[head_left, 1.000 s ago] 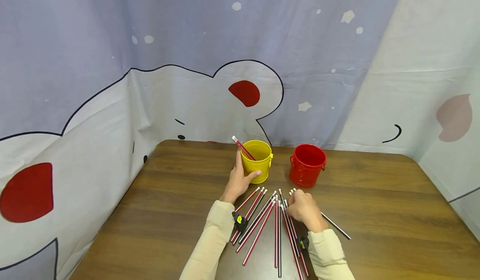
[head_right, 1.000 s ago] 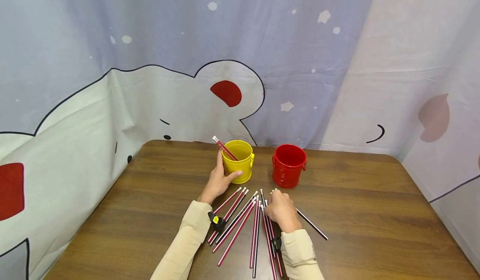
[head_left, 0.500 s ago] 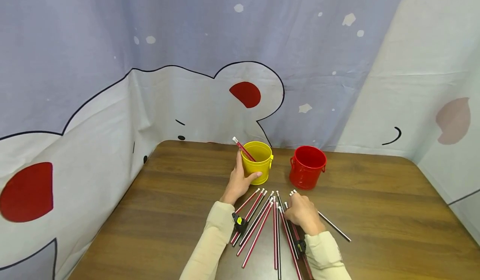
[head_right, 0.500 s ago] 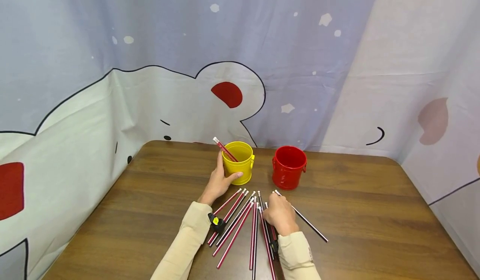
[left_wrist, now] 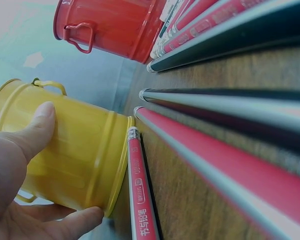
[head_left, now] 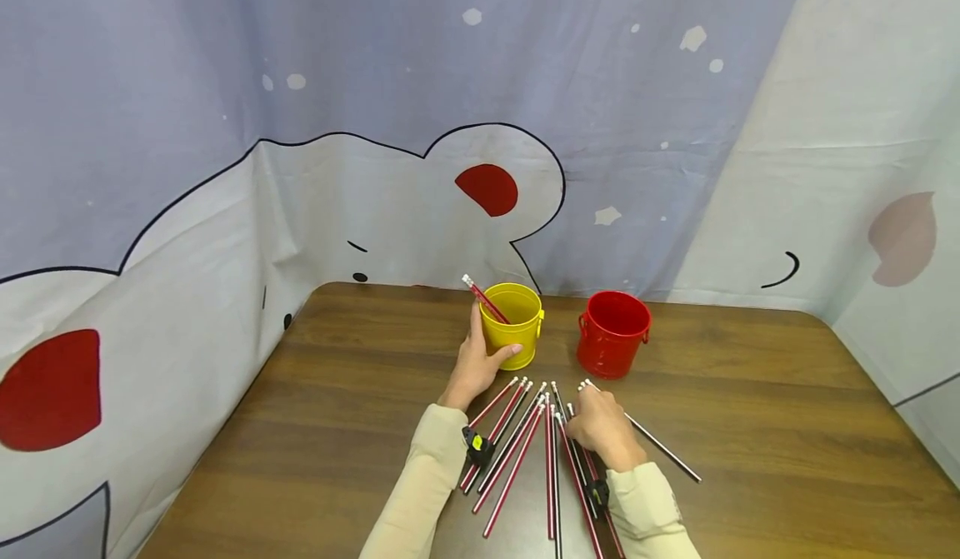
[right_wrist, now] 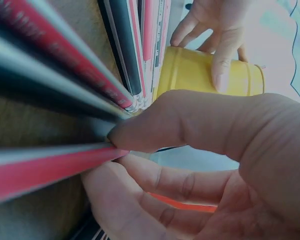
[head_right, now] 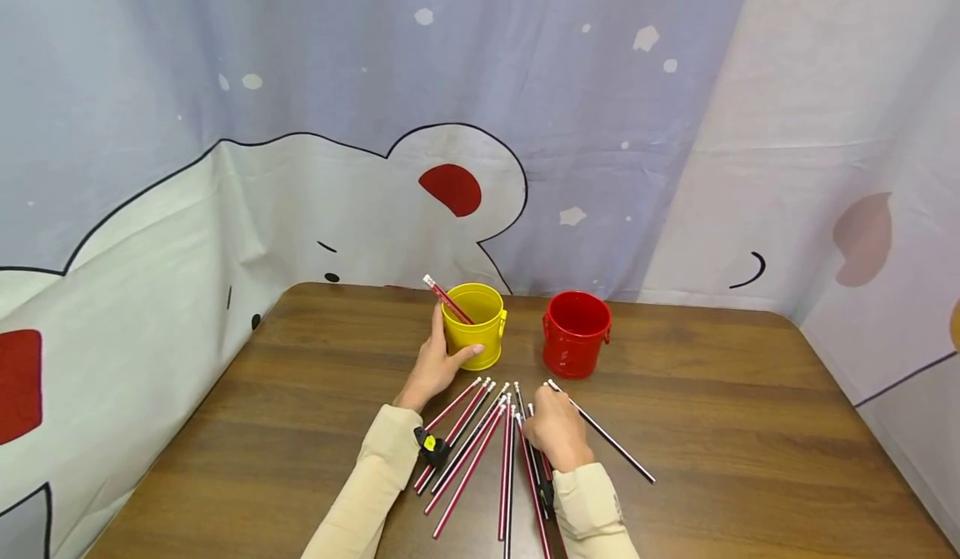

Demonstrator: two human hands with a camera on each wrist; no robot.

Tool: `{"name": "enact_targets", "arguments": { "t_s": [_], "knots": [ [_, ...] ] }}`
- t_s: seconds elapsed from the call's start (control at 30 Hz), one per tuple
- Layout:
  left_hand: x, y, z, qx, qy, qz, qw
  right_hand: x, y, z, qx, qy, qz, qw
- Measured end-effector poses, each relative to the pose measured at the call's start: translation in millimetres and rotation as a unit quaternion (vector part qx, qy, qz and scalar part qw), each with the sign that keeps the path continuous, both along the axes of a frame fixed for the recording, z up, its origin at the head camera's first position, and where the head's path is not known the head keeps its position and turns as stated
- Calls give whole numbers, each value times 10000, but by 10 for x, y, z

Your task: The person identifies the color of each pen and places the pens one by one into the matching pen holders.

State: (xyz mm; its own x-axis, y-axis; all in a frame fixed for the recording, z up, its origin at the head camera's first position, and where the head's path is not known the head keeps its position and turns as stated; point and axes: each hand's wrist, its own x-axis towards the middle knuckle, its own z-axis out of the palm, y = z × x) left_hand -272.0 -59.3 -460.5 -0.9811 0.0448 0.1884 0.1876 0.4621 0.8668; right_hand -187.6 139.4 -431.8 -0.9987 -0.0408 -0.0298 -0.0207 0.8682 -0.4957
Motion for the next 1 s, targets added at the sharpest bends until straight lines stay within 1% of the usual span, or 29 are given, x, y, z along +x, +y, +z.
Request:
{"name": "enact_targets", "arguments": {
  "t_s": [0.2, 0.43, 0.5, 0.77, 1.0],
  "knots": [
    [3, 4, -3, -50, 13, 0, 10000, -3, -4, -3, -136, -115, 7, 9998],
    [-1, 7, 2, -46, 38, -4, 10000, -29, 0, 32, -301, -155, 5, 9994],
    [-2, 5, 3, -35, 45, -1, 10000, -39, 12, 44, -339, -121, -2, 9994],
    [7, 1, -1, -51, 74, 2, 10000, -48, 67, 129, -439, 270, -65, 9987],
    [11, 5, 6, -88, 26, 27, 10000, -23, 63, 240, -732, 434, -187, 9962]
  ]
}}
